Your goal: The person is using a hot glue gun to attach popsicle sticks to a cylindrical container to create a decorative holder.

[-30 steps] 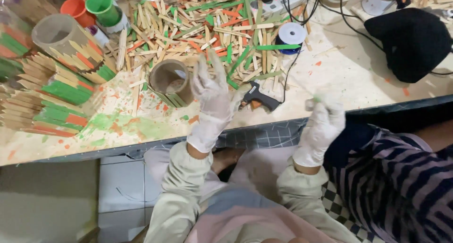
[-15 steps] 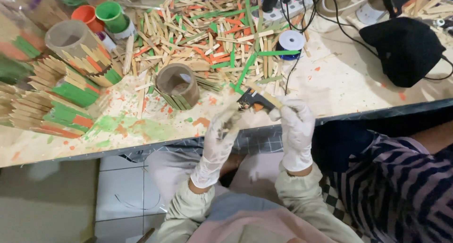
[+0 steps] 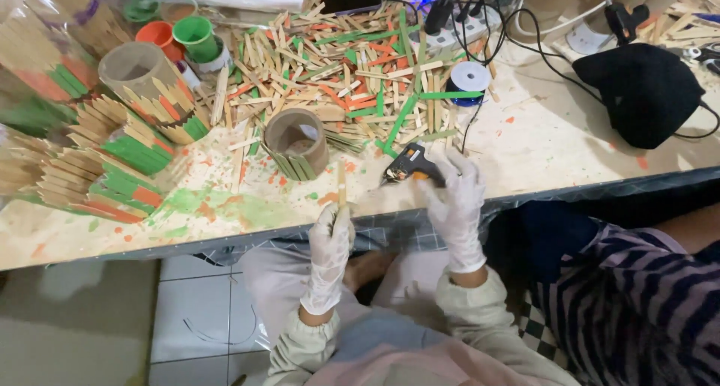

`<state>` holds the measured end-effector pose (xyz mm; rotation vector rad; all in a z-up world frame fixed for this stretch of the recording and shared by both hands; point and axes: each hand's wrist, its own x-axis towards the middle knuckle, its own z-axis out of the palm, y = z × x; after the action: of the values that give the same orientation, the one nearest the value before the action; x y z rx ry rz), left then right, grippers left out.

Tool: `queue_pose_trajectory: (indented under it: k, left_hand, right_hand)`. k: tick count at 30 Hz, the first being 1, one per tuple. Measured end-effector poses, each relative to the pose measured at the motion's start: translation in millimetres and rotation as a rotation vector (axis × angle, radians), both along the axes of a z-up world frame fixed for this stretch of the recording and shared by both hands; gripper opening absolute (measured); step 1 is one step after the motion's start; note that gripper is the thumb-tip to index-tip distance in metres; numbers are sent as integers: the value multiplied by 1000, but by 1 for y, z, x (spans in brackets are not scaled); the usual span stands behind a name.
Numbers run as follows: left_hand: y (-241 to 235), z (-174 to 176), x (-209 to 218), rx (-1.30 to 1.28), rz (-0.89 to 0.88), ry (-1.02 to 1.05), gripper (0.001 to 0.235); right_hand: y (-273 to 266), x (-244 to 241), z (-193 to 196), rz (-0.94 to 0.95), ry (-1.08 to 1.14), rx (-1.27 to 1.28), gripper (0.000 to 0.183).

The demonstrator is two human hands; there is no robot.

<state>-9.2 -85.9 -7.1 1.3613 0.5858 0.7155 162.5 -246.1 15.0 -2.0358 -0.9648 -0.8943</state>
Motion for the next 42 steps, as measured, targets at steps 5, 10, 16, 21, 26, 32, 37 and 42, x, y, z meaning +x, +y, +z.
queue_pose_trajectory:
  k: [5, 10, 16, 21, 26, 32, 37, 42]
  left_hand:
    - [-7, -23, -4, 47, 118, 60, 22]
    - [-1, -20, 8, 106, 48, 120, 17]
    - [21, -7, 49, 121, -22, 78, 15]
    - [28, -47, 72, 6, -139, 77, 17]
    - [34, -57, 68, 11, -190, 122, 19]
    - [32, -25, 63, 4, -210, 152, 15]
    - [30, -27, 62, 31, -197, 172, 16]
    - [30, -21, 60, 43, -199, 169, 16]
  right_hand:
    - [2, 26, -19, 2, 143, -170, 77]
    - [6, 24, -26, 4, 232, -211, 68]
    - [7, 45, -36, 0, 384, 179, 65]
    - [15, 56, -49, 18, 316, 250, 61]
    - [14, 52, -47, 50, 275, 213, 60]
    - [20, 47, -30, 94, 244, 210, 60]
    - [18, 50, -36, 100, 225, 200, 64]
    - [19, 50, -40, 85, 200, 210, 67]
